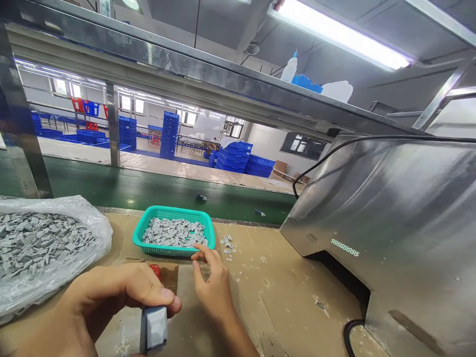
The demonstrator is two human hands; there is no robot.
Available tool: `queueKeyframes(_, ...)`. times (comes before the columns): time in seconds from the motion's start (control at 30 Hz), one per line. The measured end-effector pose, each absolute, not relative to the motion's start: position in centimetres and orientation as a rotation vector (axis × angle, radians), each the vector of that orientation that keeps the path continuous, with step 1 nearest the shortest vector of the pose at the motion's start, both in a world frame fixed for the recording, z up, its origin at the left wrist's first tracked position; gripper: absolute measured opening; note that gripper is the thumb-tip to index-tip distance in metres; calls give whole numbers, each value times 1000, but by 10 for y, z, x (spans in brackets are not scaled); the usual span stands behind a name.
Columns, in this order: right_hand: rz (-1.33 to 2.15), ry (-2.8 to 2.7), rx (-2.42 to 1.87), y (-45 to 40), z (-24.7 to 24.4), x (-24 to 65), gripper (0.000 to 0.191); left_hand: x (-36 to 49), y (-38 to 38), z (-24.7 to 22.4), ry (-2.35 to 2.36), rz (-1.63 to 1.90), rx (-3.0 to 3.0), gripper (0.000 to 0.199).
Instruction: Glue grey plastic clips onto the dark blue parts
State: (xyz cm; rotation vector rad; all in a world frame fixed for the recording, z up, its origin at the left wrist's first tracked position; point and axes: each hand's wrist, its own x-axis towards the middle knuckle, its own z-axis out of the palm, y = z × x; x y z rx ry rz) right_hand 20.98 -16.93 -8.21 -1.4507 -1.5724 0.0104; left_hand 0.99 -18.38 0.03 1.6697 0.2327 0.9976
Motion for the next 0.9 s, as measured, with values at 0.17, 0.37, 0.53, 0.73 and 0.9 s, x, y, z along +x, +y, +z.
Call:
queueKeyframes(0.17,-37,-1841,-1557,-136,-46,221,32,5,-84,7,586,1053,2428,31)
queueKeyframes(0.37,55,-2076,-1713,-81,-39,234,32,-27,64,-3,1497,571,2558,40)
queueKeyframes(0.53,163,-2086,-1759,-70,-57,235,28,-32,112,-41,1687,404,2581,51)
queueKeyframes(0.73,217,-2008,-1743,-72,-64,235,35,-10,137,-63,1716,158,2655,59)
queueKeyframes(0.9,254,-1926,-1687,-74,-62,235,28,47,150,-56,1611,233,2760,80)
